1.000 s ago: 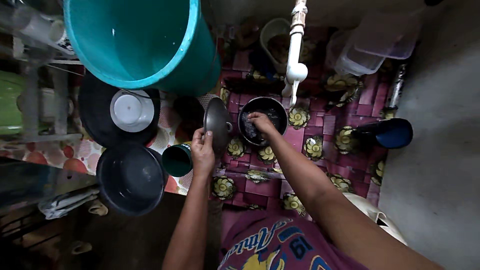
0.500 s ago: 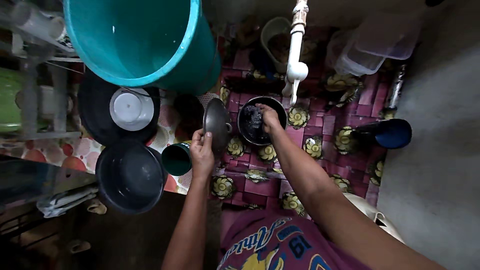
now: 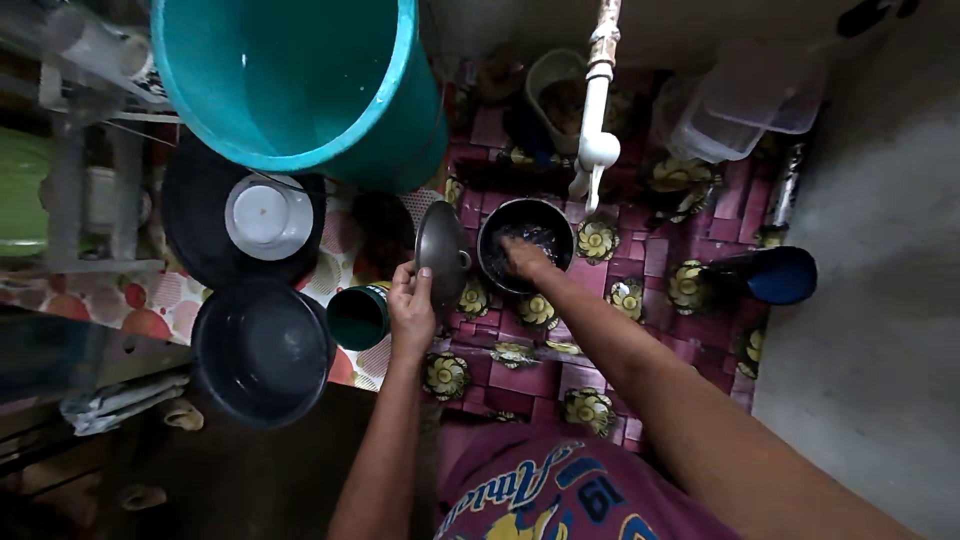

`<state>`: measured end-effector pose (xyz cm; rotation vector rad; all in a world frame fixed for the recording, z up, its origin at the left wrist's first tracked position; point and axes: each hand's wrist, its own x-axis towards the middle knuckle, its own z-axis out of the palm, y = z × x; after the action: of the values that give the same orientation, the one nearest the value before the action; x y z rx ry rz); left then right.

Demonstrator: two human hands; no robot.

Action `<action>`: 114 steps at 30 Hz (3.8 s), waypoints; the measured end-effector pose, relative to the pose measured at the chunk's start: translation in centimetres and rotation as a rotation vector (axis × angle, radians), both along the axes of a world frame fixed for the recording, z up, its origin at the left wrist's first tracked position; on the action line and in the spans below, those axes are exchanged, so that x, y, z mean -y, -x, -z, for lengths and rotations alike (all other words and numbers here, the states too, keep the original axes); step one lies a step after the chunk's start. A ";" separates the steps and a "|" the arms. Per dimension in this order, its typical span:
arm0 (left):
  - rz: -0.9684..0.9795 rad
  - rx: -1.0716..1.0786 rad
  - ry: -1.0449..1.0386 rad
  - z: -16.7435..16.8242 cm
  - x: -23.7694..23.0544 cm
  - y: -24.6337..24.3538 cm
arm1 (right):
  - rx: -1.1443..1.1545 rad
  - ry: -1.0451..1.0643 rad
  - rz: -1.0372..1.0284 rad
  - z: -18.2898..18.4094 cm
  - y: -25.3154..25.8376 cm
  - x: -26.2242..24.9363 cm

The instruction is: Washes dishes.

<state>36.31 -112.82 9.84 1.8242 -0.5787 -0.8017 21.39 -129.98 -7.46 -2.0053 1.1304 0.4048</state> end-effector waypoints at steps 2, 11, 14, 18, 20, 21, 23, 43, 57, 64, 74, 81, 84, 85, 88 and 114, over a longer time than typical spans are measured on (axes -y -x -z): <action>-0.006 0.009 -0.003 -0.1 -0.2 0.0 | -0.009 0.070 0.027 0.4 -0.5 0.2; -0.018 0.011 -0.049 1.9 -0.2 -0.1 | 0.018 -0.249 -0.113 1.0 -1.5 0.1; -0.018 -0.006 -0.046 2.2 -0.2 0.0 | 0.337 -0.371 0.197 0.3 -0.9 2.0; 0.005 -0.003 -0.098 2.1 -0.2 0.0 | 0.347 -0.139 0.663 0.2 -2.0 2.3; 0.008 0.000 -0.111 1.8 -0.3 -0.1 | 0.278 -0.114 0.361 0.0 -1.7 1.3; 0.011 0.005 -0.111 1.8 -0.4 -0.1 | 0.257 -0.140 0.135 0.0 -1.5 1.3; 0.019 0.017 -0.111 1.8 -0.5 -0.1 | 0.264 -0.143 -0.106 0.1 -1.5 1.7; -0.019 -0.022 -0.047 1.5 -1.0 0.6 | 0.083 -0.027 -0.193 -0.6 -2.5 2.0; -0.052 -0.026 -0.035 1.7 -2.1 0.6 | 0.165 0.135 -0.134 1.0 -0.5 1.6; -0.064 -0.040 -0.046 1.3 -2.4 0.8 | 0.105 0.164 0.108 0.6 -1.1 0.5; -0.061 -0.038 -0.052 1.9 -3.4 0.9 | -0.123 -0.214 0.037 -3.9 -1.2 -0.1; -0.057 -0.058 -0.061 1.7 -3.2 1.1 | 0.267 -0.086 0.081 -5.5 1.5 -3.3; -0.051 -0.060 -0.058 1.7 -3.6 1.0 | 0.133 0.030 -0.069 -6.0 4.6 -2.3; -0.042 -0.062 -0.052 1.8 -3.6 1.0 | 0.088 0.050 -0.067 -6.4 4.6 -2.1; -0.042 -0.069 -0.041 2.2 -3.3 1.3 | 0.132 0.044 -0.034 -6.8 2.0 -3.5; -0.079 -0.009 -0.069 1.3 -2.8 1.1 | 0.062 0.211 -0.109 1.7 1.0 0.6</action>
<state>35.25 -110.06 8.56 1.8940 -0.4750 -0.7845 20.38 -130.57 -9.21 -2.2545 1.0652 0.2858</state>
